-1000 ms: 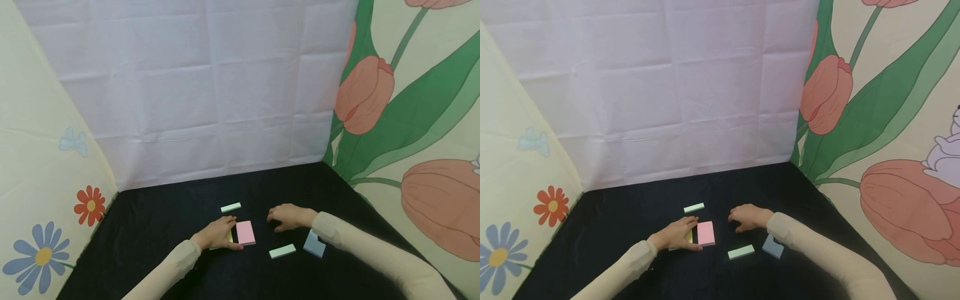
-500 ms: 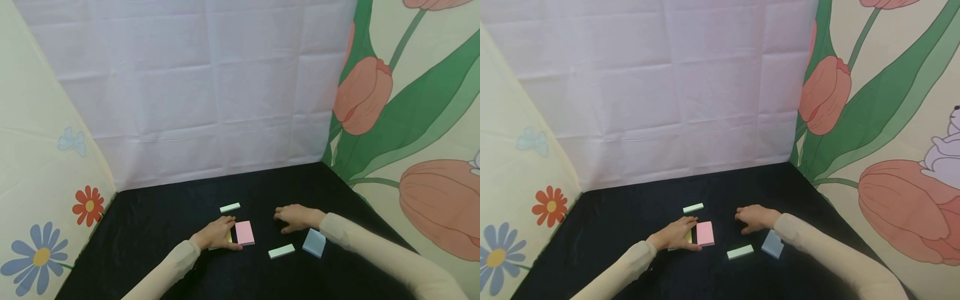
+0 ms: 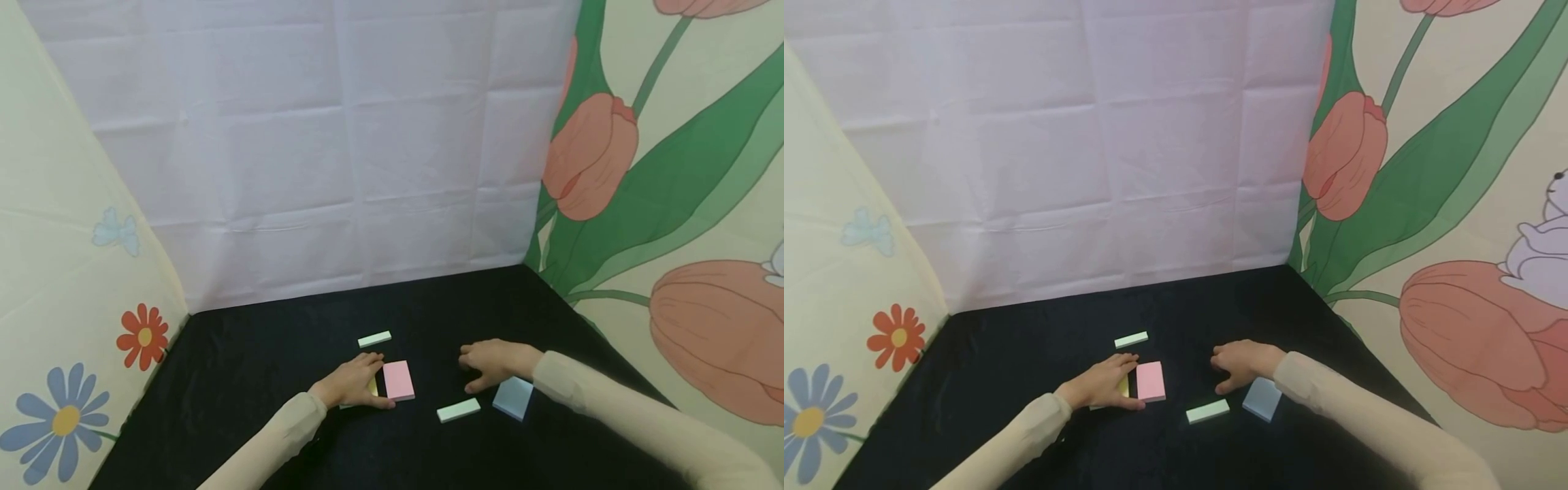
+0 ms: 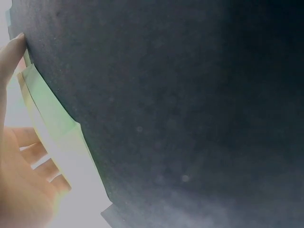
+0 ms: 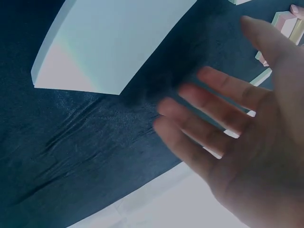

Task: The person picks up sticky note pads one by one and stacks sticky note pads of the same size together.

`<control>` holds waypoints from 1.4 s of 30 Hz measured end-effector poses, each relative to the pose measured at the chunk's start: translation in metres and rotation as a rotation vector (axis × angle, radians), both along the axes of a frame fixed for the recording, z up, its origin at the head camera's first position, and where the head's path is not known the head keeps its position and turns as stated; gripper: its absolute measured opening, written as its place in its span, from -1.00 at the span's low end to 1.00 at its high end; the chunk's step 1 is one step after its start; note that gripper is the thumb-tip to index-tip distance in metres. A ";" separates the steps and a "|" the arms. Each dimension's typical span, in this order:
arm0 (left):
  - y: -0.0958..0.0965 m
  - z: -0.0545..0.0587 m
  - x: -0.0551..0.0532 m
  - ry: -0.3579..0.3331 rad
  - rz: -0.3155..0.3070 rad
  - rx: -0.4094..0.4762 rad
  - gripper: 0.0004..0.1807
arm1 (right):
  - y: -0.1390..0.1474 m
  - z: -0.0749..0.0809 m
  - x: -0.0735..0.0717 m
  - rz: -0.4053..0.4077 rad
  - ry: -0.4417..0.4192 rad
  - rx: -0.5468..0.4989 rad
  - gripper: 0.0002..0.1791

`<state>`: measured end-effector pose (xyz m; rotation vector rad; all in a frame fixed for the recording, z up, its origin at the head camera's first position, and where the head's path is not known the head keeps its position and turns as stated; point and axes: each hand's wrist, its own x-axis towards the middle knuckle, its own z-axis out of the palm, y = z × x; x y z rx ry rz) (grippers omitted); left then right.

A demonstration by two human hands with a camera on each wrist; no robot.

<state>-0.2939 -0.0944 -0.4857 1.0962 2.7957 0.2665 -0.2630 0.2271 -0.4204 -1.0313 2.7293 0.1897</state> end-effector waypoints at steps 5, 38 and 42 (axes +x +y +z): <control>0.000 -0.001 0.000 -0.003 0.006 -0.001 0.09 | 0.002 0.001 0.004 -0.063 -0.045 0.059 -0.48; 0.004 0.000 0.000 -0.003 0.007 -0.020 0.09 | 0.004 0.001 0.024 -0.438 -0.219 0.215 0.01; 0.003 -0.001 -0.001 0.006 0.008 -0.021 0.09 | 0.005 0.001 0.022 -0.440 -0.229 0.203 0.02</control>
